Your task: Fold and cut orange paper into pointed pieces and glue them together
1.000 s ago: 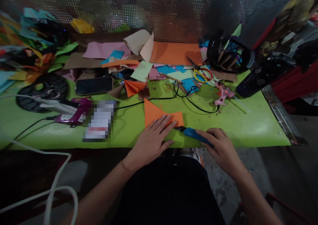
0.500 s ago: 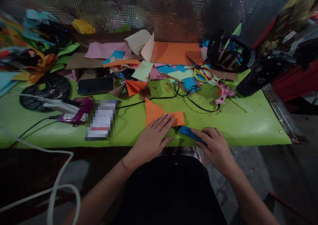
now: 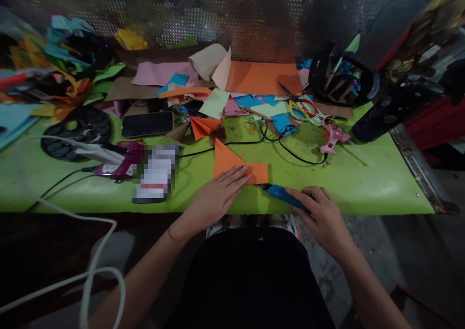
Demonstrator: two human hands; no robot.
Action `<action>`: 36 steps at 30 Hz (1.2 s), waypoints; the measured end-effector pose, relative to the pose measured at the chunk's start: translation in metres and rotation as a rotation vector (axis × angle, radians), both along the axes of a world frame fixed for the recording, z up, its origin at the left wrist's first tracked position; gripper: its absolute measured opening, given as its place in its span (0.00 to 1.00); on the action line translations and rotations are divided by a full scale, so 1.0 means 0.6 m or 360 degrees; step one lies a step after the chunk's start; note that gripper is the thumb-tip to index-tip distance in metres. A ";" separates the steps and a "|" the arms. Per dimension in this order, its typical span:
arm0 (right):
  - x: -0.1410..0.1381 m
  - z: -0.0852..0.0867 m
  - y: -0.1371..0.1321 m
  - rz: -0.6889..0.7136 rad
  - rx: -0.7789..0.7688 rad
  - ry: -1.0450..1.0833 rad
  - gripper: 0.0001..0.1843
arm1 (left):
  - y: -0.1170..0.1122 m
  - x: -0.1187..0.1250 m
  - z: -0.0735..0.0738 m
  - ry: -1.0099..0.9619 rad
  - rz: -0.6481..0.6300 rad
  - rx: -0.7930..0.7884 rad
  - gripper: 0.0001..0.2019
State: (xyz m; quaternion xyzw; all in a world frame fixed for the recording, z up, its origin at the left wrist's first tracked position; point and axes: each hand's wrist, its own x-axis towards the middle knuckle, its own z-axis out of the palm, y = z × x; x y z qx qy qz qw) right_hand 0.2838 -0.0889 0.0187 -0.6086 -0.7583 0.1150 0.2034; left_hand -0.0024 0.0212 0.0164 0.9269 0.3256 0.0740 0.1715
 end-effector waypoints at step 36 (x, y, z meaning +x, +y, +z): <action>-0.005 0.006 0.008 -0.0009 0.0025 0.0001 0.22 | -0.009 0.020 -0.006 0.0091 0.0056 0.0228 0.30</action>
